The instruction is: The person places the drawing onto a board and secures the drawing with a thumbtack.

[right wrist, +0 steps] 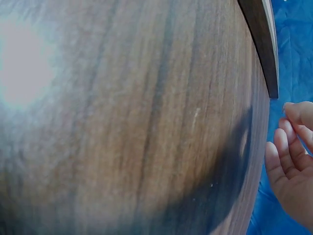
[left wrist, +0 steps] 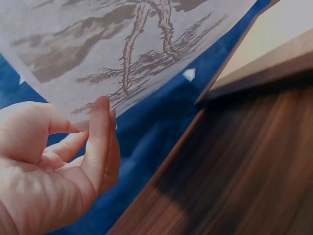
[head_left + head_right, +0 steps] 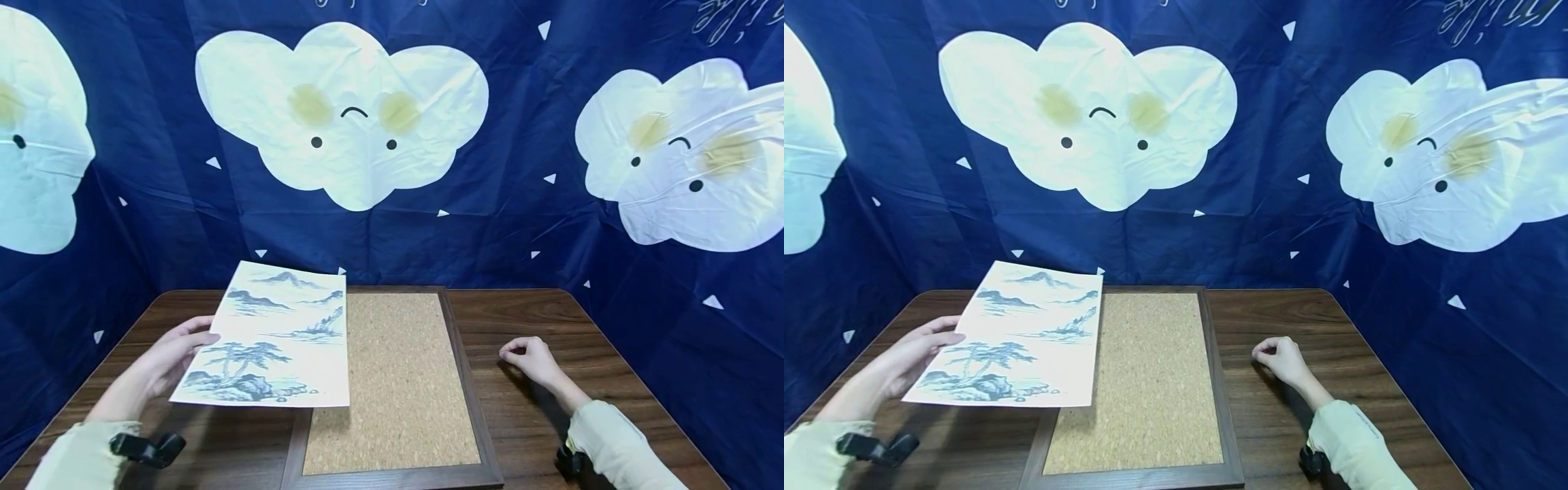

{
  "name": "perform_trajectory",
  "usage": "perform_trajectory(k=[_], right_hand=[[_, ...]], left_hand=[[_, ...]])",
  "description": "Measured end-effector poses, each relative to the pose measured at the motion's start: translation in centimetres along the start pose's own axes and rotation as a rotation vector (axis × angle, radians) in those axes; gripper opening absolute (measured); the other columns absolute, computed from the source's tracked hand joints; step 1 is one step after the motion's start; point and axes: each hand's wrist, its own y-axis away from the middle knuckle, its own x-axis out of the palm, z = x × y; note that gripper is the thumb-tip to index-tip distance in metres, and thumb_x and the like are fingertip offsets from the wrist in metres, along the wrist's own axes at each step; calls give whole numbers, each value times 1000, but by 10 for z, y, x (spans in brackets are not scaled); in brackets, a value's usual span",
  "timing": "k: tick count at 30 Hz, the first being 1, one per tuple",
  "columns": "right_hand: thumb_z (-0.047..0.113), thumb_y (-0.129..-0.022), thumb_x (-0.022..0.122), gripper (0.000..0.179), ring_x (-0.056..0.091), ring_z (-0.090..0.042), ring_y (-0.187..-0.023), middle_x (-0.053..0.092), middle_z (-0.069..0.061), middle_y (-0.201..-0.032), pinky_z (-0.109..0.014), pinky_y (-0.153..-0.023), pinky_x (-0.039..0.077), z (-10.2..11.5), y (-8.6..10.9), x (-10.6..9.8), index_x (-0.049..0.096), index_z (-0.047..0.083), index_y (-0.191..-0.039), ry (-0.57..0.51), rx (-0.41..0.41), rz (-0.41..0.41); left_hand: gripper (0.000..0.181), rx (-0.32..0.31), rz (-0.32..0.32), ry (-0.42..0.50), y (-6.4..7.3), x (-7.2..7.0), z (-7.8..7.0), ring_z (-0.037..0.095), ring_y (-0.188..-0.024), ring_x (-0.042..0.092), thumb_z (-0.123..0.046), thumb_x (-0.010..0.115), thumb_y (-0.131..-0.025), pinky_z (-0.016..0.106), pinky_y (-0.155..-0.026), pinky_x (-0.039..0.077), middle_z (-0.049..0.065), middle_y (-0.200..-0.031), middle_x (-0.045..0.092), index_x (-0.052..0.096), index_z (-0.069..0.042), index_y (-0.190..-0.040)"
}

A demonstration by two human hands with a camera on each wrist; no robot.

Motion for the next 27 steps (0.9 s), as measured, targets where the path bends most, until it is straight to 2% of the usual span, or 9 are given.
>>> perform_trajectory(k=[5, 10, 13, 17, 27], right_hand=[[8, -78, 68, 5, 51, -4, -63, 66, -2, -71, -20, -59, 42, 2, -2, 0, 70, 4, -76, 14, -1, 3], [8, -77, 69, 4, 51, -4, -62, 66, -2, -71, -20, -59, 42, 2, -2, -1, 70, 5, -76, 17, 6, 1], [8, -78, 69, 4, 51, -4, -62, 66, -2, -71, -21, -59, 42, 3, -2, -1, 70, 5, -75, 18, 3, -2], [9, -78, 69, 4, 53, -3, -64, 67, -2, -72, -21, -60, 43, 4, -3, -1, 70, 5, -75, 25, -12, -1], [9, -78, 70, 4, 53, -3, -64, 67, -3, -73, -20, -60, 43, 3, -3, 1, 70, 6, -75, 33, -27, -2]], left_hand=[[24, 16, 20, -18, -12, 38, 7, 14, -69, 65, -8, 53, -89, 30, -59, 53, -1, -80, 67, 44, -20, -109], [40, 54, 1, -48, -22, 75, 17, 7, -68, 60, -5, 50, -89, 26, -61, 51, -4, -79, 64, 32, -2, -124], [48, 85, 23, -58, -26, 96, 24, 6, -71, 59, -3, 48, -89, 25, -64, 50, -5, -82, 63, 25, 5, -129], [51, 103, 46, -69, -29, 119, 33, 9, -77, 61, -2, 47, -89, 27, -68, 50, -4, -88, 62, 22, 7, -133], [43, 87, -33, -91, -30, 164, 53, 11, -75, 59, 1, 47, -88, 26, -65, 49, 1, -90, 62, 33, 4, -128]])
